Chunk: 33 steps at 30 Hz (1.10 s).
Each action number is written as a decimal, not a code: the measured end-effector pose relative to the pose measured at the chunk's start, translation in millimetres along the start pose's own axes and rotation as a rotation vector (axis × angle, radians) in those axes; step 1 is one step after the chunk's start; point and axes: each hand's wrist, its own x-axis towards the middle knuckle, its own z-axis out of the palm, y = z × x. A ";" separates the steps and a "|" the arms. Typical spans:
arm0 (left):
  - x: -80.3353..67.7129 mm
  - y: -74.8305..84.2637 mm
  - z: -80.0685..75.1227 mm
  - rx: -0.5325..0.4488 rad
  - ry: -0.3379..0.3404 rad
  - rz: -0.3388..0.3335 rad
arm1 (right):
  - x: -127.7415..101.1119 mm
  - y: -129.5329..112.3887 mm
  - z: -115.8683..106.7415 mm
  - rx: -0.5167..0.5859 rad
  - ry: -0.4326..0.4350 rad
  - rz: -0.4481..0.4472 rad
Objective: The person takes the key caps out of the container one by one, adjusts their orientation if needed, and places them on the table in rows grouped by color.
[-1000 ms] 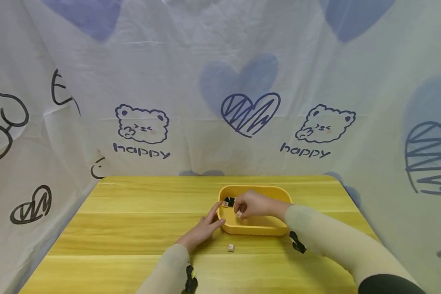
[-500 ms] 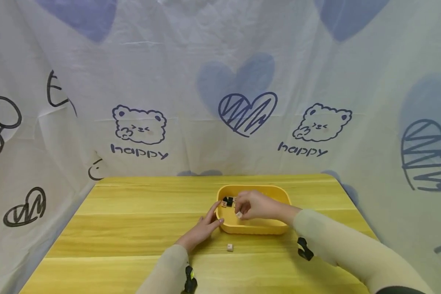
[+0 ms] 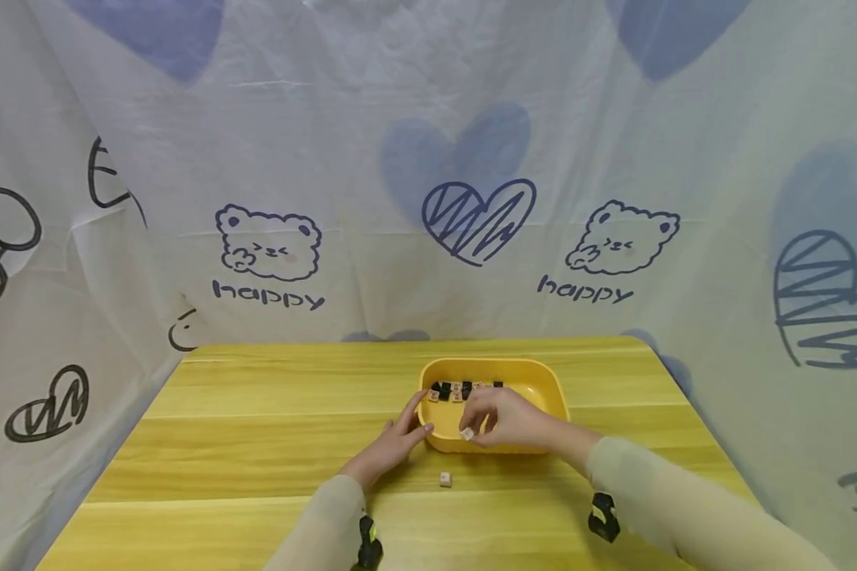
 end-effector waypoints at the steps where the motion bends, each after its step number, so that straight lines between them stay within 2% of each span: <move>1: 0.4 -0.7 0.2 -0.001 0.000 -0.002 | -2.2 0.3 2.3 0.002 0.013 -0.001; 12: 0.4 -1.1 1.6 -0.004 0.010 -0.011 | -22.1 -1.0 26.4 0.076 0.115 0.090; 20: -2.4 3.7 2.4 -0.020 0.016 -0.016 | -33.4 -1.6 47.1 0.075 0.157 0.114; 28: -0.2 -0.4 1.5 -0.015 0.016 -0.018 | -37.6 -1.6 65.0 0.065 0.175 0.247; 33: 0.6 -2.7 1.8 -0.006 0.013 -0.003 | -38.4 3.9 74.1 0.129 0.157 0.306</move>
